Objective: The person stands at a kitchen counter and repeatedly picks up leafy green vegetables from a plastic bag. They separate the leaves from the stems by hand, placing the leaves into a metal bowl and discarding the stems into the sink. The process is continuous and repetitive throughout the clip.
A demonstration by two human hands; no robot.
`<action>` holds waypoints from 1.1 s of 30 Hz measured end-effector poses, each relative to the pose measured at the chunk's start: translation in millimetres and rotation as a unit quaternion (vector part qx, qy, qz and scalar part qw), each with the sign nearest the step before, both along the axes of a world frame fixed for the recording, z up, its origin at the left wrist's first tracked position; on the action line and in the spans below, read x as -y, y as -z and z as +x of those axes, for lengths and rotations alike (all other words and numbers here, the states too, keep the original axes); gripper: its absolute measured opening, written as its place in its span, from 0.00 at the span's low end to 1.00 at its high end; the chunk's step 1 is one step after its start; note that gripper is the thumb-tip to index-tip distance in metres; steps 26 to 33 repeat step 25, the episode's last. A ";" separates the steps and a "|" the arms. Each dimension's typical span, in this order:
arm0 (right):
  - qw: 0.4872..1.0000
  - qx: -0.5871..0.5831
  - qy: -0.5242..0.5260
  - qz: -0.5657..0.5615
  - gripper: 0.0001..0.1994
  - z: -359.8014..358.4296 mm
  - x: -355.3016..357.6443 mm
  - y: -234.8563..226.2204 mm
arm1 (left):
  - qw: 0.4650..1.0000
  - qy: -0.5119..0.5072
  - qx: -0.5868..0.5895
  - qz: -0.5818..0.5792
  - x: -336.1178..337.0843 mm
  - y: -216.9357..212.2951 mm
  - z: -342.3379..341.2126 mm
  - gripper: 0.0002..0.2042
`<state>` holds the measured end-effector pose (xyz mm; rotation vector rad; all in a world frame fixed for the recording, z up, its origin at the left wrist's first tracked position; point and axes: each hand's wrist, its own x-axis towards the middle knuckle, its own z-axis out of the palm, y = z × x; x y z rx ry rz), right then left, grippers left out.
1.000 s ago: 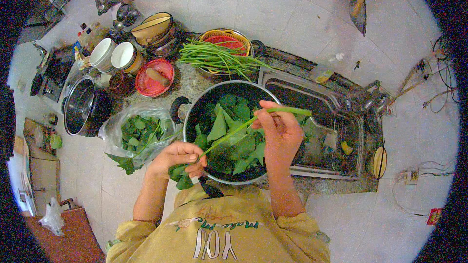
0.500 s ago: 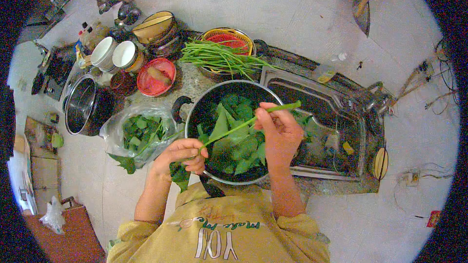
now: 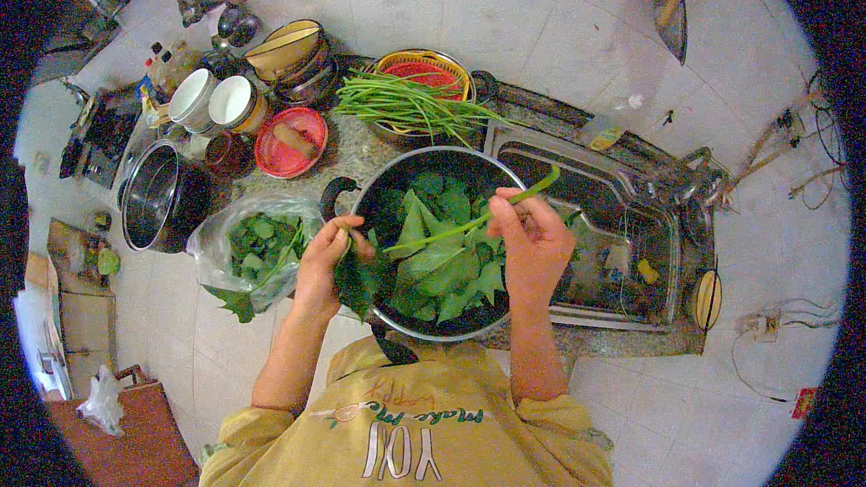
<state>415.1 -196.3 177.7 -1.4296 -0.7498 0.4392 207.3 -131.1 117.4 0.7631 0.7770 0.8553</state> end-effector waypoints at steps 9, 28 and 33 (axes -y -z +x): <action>0.995 -0.052 -0.067 -0.060 0.04 -17.2 6.2 11.2 | 0.908 0.034 -0.243 0.338 -6.0 7.7 12.9 0.16; 0.982 -0.029 -0.163 -0.089 0.10 -24.6 29.2 19.8 | 0.708 0.164 -0.451 0.518 29.0 -26.8 8.9 0.17; 0.982 -0.029 -0.163 -0.089 0.10 -24.6 29.2 19.8 | 0.708 0.164 -0.451 0.518 29.0 -26.8 8.9 0.17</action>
